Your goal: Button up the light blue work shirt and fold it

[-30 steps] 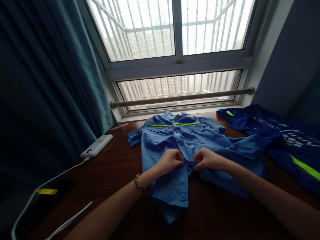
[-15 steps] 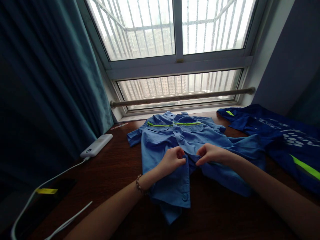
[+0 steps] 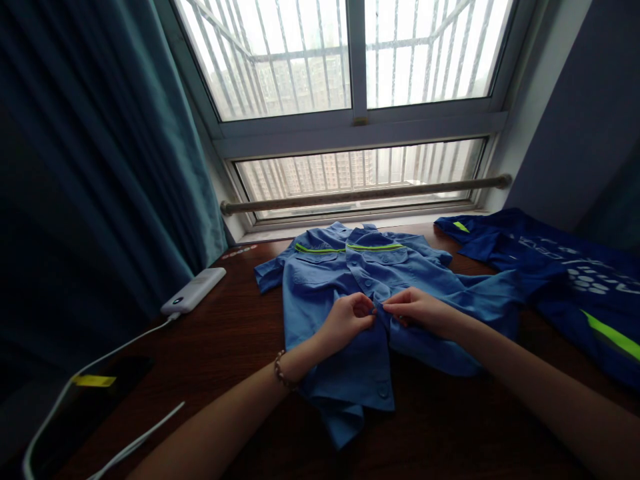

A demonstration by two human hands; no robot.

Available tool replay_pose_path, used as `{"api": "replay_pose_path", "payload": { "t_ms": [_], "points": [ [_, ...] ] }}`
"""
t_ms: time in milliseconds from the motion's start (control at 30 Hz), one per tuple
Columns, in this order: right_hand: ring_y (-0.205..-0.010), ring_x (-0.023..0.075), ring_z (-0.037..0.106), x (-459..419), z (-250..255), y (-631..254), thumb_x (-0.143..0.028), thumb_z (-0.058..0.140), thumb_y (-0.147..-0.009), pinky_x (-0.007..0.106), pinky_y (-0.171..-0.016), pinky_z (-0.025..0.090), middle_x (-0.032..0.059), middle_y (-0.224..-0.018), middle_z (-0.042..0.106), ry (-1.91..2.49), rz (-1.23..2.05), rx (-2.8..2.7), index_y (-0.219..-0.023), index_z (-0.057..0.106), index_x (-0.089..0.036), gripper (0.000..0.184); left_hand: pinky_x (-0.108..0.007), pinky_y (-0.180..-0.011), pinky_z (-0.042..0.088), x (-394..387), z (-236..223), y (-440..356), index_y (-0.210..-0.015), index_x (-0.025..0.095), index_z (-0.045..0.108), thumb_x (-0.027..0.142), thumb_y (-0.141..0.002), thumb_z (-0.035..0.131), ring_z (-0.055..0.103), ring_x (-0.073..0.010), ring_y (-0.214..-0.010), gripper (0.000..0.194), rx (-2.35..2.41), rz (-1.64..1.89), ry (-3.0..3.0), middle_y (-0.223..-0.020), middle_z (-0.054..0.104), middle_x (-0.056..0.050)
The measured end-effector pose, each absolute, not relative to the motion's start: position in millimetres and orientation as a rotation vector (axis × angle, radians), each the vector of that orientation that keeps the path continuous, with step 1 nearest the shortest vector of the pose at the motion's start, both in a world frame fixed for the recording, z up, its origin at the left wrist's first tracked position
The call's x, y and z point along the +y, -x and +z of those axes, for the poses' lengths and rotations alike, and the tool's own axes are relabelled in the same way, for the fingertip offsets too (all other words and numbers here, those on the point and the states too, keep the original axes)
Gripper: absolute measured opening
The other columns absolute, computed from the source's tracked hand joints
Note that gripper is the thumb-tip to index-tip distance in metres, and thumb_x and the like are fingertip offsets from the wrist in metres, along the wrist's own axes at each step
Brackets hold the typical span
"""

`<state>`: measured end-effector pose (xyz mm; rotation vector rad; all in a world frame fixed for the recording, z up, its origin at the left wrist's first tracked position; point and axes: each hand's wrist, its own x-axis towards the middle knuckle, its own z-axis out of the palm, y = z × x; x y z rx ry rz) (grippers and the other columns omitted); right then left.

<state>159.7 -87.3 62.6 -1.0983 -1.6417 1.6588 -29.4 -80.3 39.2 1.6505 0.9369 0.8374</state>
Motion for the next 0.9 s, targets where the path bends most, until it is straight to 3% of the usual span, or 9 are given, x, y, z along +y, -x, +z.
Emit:
{"api": "replay_pose_path", "payload": {
  "t_ms": [267, 433, 533, 700, 900],
  "points": [
    [-0.054, 0.0096, 0.052, -88, 63, -154, -0.042, 0.063, -0.064, 0.023, -0.053, 0.041, 0.0021, -0.063, 0.060, 1.111, 1.510, -1.528, -0.086, 0.067, -0.010, 0.038, -0.026, -0.064, 0.050, -78, 46, 28, -0.076, 0.011, 0.056, 0.015, -0.061, 0.067, 0.062, -0.0133, -0.064, 0.019, 0.908, 0.881, -1.421, -0.067, 0.064, -0.001],
    [-0.052, 0.0113, 0.054, -87, 52, -151, -0.039, 0.062, -0.065, 0.024, -0.052, 0.043, 0.0011, -0.060, 0.061, 1.106, 1.402, -1.603, -0.085, 0.067, -0.012, 0.034, -0.025, -0.062, 0.050, -79, 47, 28, -0.075, 0.011, 0.057, 0.015, -0.060, 0.069, 0.063, -0.0134, -0.062, 0.020, 0.905, 0.909, -1.385, -0.065, 0.065, -0.001],
    [-0.051, 0.0122, 0.054, -89, 46, -149, -0.036, 0.061, -0.068, 0.024, -0.051, 0.043, 0.0009, -0.058, 0.062, 1.143, 1.206, -1.667, -0.081, 0.068, -0.013, 0.027, -0.025, -0.062, 0.050, -79, 46, 28, -0.075, 0.010, 0.057, 0.015, -0.060, 0.070, 0.063, -0.0135, -0.061, 0.020, 0.891, 0.904, -1.365, -0.064, 0.065, -0.002],
    [-0.068, 0.0138, 0.058, -96, 48, -147, -0.025, 0.058, -0.074, 0.024, -0.064, 0.044, 0.0022, -0.074, 0.065, 1.117, 0.686, -1.883, -0.076, 0.069, -0.019, 0.013, -0.025, -0.061, 0.050, -80, 45, 27, -0.072, 0.010, 0.057, 0.013, -0.058, 0.070, 0.062, -0.0130, -0.058, 0.020, 0.917, 0.896, -1.324, -0.060, 0.065, -0.001],
    [-0.074, 0.0136, 0.057, -106, 50, -143, -0.021, 0.051, -0.081, 0.024, -0.070, 0.043, 0.0028, -0.081, 0.062, 1.080, 0.392, -1.990, -0.082, 0.068, -0.020, 0.017, -0.025, -0.063, 0.050, -80, 45, 27, -0.072, 0.010, 0.058, 0.014, -0.055, 0.072, 0.063, -0.0133, -0.060, 0.022, 0.924, 0.872, -1.233, -0.062, 0.066, -0.001]
  ]
}}
